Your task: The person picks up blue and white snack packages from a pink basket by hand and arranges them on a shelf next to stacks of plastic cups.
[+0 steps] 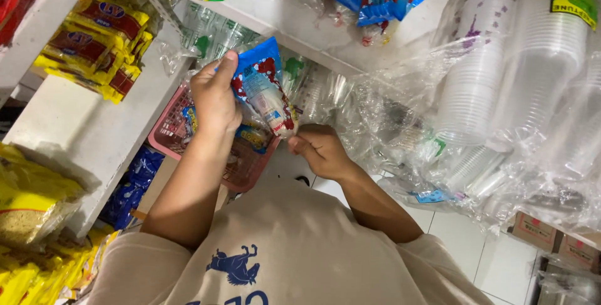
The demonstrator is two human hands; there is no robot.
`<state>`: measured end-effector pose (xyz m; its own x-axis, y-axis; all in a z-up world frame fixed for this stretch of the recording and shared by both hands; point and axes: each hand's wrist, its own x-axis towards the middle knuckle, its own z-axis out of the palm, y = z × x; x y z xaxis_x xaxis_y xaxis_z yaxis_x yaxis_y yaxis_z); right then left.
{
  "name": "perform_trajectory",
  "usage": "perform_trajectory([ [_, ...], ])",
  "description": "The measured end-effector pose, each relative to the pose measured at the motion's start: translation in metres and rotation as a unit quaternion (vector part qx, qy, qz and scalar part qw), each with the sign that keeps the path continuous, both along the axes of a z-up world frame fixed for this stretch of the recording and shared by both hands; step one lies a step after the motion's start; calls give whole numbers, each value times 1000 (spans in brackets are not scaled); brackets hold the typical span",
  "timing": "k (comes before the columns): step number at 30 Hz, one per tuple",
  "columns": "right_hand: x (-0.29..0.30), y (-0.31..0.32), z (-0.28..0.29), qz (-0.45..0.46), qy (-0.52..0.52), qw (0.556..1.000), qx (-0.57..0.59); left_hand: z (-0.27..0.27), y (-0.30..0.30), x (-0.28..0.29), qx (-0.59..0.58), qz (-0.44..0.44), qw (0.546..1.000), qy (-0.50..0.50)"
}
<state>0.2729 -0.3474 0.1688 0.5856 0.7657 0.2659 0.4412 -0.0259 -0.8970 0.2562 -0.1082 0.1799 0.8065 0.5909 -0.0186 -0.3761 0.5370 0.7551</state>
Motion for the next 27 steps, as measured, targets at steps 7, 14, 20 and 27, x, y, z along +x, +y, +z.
perform_trajectory([
  [7,-4,12,20,15,-126,992,-8,3,32,-20,-16,-117,991,57],
  [14,9,-1,62,86,-254,956,-117,1,62,-52,305,-214,921,112],
  [20,6,-1,77,139,-198,968,-74,4,54,-75,533,-44,837,115],
  [27,-3,0,67,-13,-157,985,-71,-1,60,-91,390,-59,918,39],
])
